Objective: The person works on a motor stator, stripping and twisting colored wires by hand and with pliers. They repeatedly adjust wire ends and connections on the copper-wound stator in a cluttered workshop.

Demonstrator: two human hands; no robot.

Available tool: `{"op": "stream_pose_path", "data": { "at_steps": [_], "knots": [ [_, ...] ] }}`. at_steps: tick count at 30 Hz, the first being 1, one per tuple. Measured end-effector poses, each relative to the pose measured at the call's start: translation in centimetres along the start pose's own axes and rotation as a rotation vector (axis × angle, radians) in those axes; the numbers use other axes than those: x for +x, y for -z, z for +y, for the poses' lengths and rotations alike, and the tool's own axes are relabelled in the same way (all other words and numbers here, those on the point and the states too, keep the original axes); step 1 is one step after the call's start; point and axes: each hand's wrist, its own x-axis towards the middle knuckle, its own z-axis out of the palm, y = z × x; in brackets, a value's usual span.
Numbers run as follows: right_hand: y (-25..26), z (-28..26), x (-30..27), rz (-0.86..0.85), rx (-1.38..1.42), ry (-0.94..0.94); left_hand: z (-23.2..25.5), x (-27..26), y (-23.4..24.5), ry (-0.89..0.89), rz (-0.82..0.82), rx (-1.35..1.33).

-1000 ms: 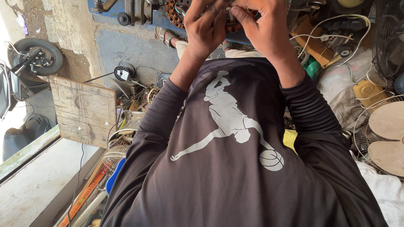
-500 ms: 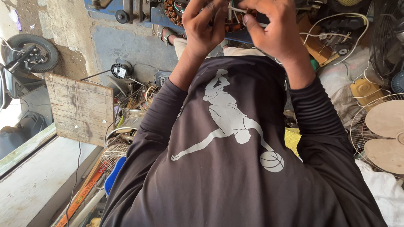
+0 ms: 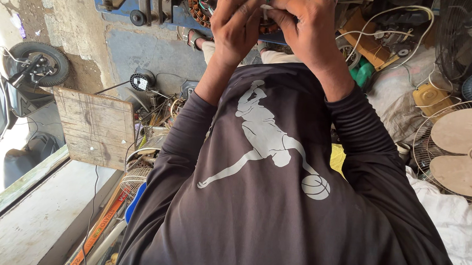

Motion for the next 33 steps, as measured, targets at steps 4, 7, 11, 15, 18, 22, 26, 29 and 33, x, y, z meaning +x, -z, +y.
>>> {"op": "stream_pose_path", "data": {
  "at_steps": [4,7,11,15,18,22,26,29,33],
  "knots": [
    [-0.2,-0.1,-0.5,0.039,-0.096,0.053,0.0,-0.2,-0.1,0.044,0.032,-0.015],
    [-0.4,0.0,-0.7,-0.006,0.021,-0.038,-0.1,-0.4,-0.2,0.049,0.041,0.000],
    [-0.3,0.2,-0.6,-0.015,-0.014,-0.017,0.0,-0.3,-0.2,0.023,0.067,0.029],
    [0.6,0.2,-0.6,-0.013,0.006,0.021,0.3,-0.1,-0.4,0.054,0.084,0.023],
    [1.3,0.2,-0.7,-0.069,0.128,-0.068,0.2,0.0,-0.1,0.047,0.068,-0.035],
    [1.4,0.5,-0.5,-0.034,0.020,0.043,0.2,-0.1,-0.1,0.053,0.075,-0.046],
    [1.8,0.8,0.1,-0.127,0.031,0.013,0.2,0.0,-0.2,0.049,0.079,-0.032],
    [1.8,0.7,0.1,-0.146,0.068,0.013,0.2,0.0,-0.1,0.041,0.084,-0.042],
    [1.8,0.6,0.5,-0.146,0.044,0.003,0.2,0.2,-0.1,0.044,0.093,-0.048]
  ]
}}
